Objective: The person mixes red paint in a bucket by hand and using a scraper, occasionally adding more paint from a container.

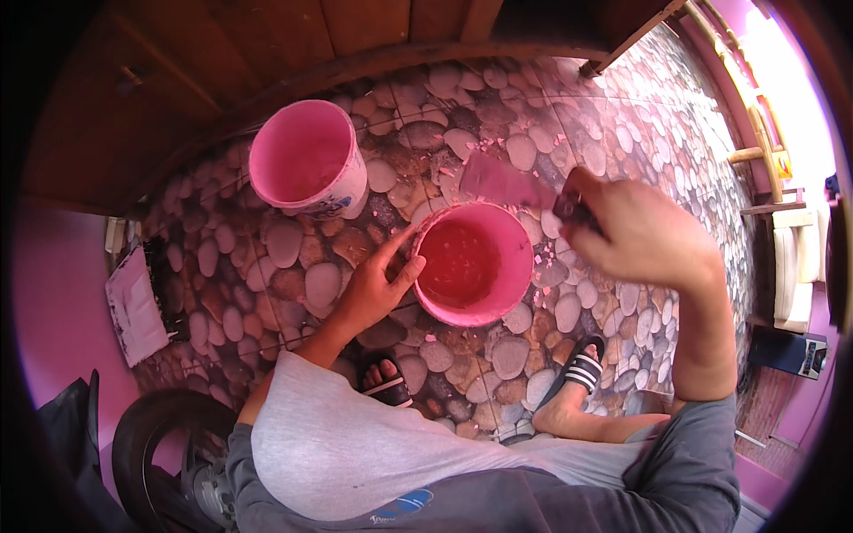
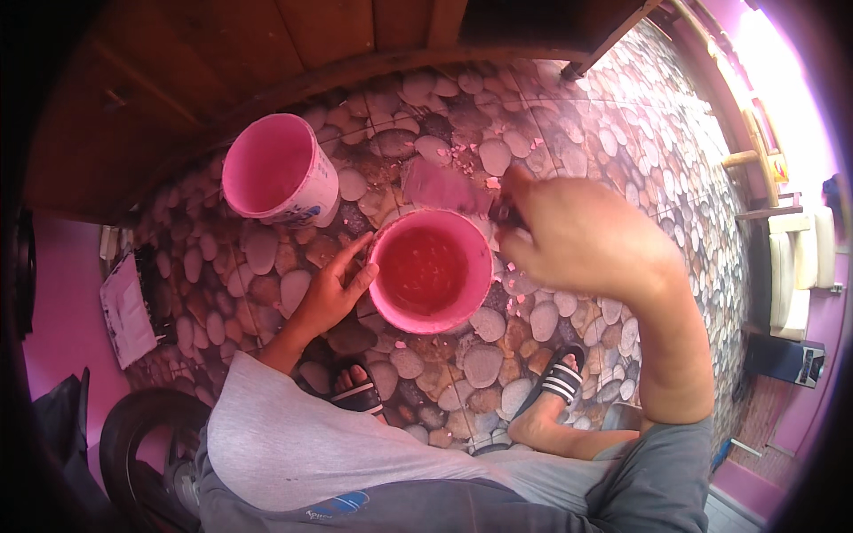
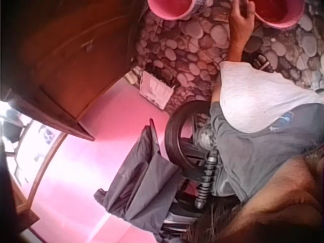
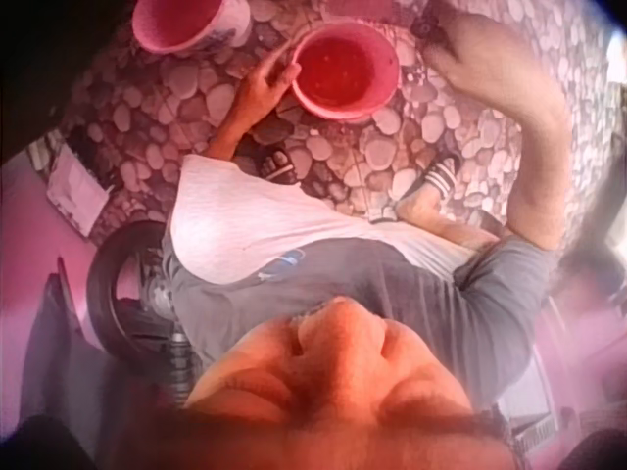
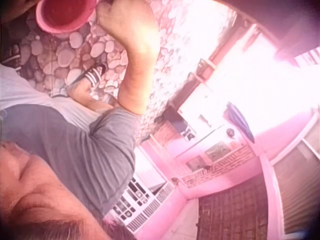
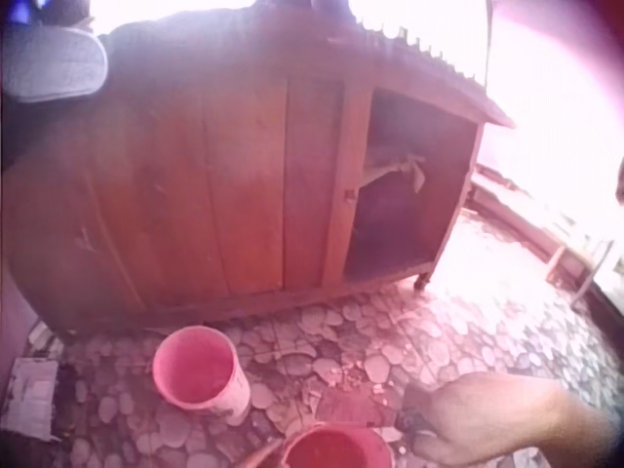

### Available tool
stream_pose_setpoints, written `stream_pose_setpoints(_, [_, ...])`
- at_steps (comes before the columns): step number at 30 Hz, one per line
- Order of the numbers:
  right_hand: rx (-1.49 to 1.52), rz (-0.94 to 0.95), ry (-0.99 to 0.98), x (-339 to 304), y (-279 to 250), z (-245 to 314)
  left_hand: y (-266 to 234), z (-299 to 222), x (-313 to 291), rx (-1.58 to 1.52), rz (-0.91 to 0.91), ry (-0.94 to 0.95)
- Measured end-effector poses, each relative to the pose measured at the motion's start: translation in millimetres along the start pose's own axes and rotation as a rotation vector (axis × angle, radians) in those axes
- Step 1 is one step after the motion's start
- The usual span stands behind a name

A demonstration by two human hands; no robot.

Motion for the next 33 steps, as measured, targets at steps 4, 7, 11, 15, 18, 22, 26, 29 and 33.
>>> stream_pose_setpoints(4, [-0.161,0.173,-0.252,-10.5,65.7,29.5,1.8,6.4,-2.0,-0.075,-0.078,0.134])
stream_pose_setpoints(7, [-0.185,0.039,-0.300,-4.4,129.4,24.0,14.9,0.8,-0.3,-0.172,-0.053,0.094])
stream_pose_setpoints(11, [-0.197,0.296,-0.052,33.9,204.0,7.5,14.8,1.6,-5.9,-0.215,-0.053,0.054])
stream_pose_setpoints(15, [-0.223,0.352,-0.024,49.6,241.5,1.2,11.8,4.3,-7.9,-0.266,-0.054,0.044])
stream_pose_setpoints(18, [-0.212,0.332,-0.002,51.0,241.9,-1.0,10.2,2.8,-7.7,-0.216,-0.072,0.083])
stream_pose_setpoints(22, [-0.296,0.312,-0.034,47.5,249.1,-2.2,11.6,1.8,-7.8,-0.221,-0.068,0.074])
stream_pose_setpoints(26, [-0.237,0.245,-0.028,48.7,254.0,-15.1,16.0,1.8,-7.6,-0.211,-0.042,0.062])
stream_pose_setpoints(29, [-0.161,0.282,-0.092,50.4,249.2,-2.0,15.3,9.4,-8.7,-0.213,-0.050,0.065])
stream_pose_setpoints(33, [-0.217,0.248,-0.010,50.0,251.1,8.0,14.7,1.1,-5.5,-0.254,-0.054,0.043])
Point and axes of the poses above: each hand's wrist, its own x-axis towards the middle knuckle, its own y-axis out of the palm, z = x × y, the point moved 10 cm from there along x, towards the middle knuckle, and after that the axes turned 5 degrees about x, right-handed, at the moved point
